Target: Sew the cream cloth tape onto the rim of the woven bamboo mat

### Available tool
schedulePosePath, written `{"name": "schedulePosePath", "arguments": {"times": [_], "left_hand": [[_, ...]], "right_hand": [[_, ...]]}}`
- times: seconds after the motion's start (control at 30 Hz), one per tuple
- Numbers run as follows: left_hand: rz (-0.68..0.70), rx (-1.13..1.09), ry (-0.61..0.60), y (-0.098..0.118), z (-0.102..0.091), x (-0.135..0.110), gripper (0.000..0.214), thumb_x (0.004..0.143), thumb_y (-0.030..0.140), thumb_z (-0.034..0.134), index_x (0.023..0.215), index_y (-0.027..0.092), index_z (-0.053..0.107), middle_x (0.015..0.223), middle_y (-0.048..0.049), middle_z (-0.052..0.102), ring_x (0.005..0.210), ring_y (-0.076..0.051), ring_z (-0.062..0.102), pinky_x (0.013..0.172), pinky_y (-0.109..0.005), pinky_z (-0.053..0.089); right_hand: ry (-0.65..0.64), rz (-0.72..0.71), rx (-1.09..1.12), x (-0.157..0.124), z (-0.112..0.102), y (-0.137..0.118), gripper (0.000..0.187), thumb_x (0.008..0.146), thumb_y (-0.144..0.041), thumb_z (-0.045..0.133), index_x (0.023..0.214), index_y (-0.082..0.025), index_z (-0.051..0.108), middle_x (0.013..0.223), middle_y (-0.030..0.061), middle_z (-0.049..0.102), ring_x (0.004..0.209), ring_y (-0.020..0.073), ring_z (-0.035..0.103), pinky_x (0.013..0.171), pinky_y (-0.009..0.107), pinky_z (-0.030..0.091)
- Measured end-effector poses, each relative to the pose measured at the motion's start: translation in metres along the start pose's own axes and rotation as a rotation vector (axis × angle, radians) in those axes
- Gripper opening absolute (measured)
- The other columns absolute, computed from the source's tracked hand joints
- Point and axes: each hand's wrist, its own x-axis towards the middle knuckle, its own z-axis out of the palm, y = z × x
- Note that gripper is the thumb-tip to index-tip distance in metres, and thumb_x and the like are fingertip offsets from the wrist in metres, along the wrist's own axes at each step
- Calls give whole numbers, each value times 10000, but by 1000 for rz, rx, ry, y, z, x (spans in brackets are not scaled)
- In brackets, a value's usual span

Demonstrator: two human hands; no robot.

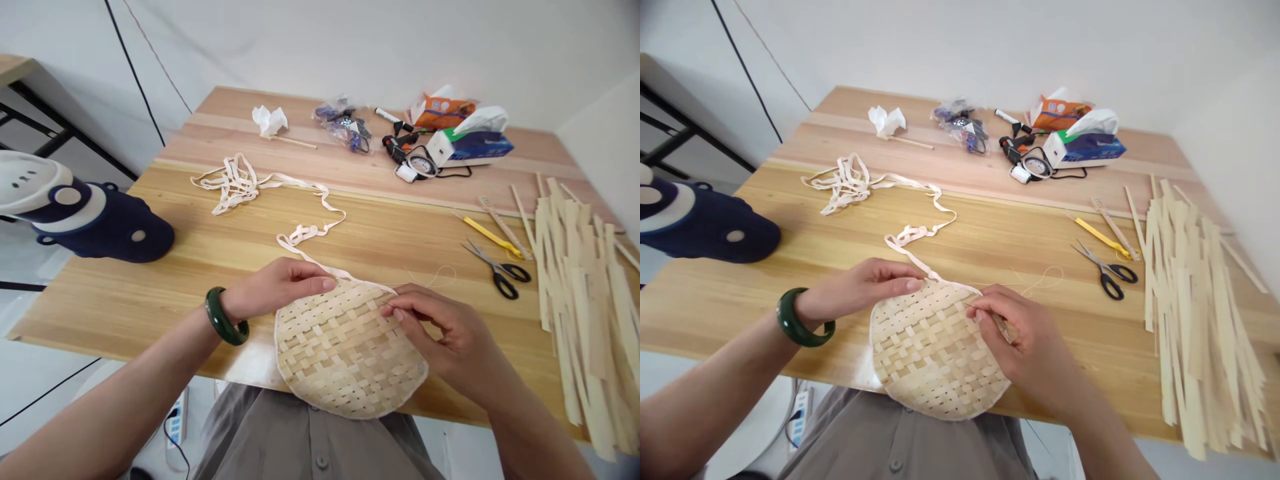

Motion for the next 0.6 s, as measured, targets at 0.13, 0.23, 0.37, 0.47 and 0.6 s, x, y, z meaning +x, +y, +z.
{"name": "schedulePosePath", "arguments": {"times": [0.13, 0.23, 0.37, 0.47, 0.6], "left_hand": [[-69, -369, -183, -9, 8, 6, 330, 887, 406, 631, 1135, 209, 722, 1115, -76, 748, 1015, -226, 686, 840, -322, 531], [-3, -587, -95, -9, 9, 9, 370, 809, 348, 739, 1154, 218, 717, 1240, -102, 701, 1075, -235, 670, 906, -339, 518], [27, -709, 76, -5, 9, 15, 302, 753, 304, 799, 1036, 208, 756, 1067, -68, 757, 790, -138, 696, 765, -268, 533], [-7, -604, 172, -2, 13, 19, 207, 764, 351, 788, 832, 156, 767, 775, -35, 752, 667, -115, 661, 664, -232, 509], [-15, -505, 181, -2, 19, 22, 303, 814, 450, 713, 916, 171, 771, 912, -69, 759, 685, -142, 667, 607, -256, 508]], "right_hand": [[-18, 48, 81, 0, 0, -2, 168, 954, -230, 502, 895, -238, 659, 928, 26, 679, 842, 140, 628, 716, 236, 491], [-30, 102, 120, -1, 0, 0, 187, 954, -267, 505, 883, -232, 674, 941, 34, 687, 858, 151, 634, 714, 240, 503], [-55, 163, 241, 0, 0, 7, 198, 943, -341, 540, 889, -234, 698, 955, 40, 717, 880, 165, 662, 706, 246, 533], [-21, 175, 366, 6, 0, 14, 182, 918, -353, 590, 881, -233, 722, 1125, 50, 715, 1061, 193, 653, 867, 292, 539], [175, 323, 609, 24, 5, 27, 208, 857, -404, 652, 849, -205, 711, 995, 62, 739, 892, 185, 693, 798, 325, 569]]}}
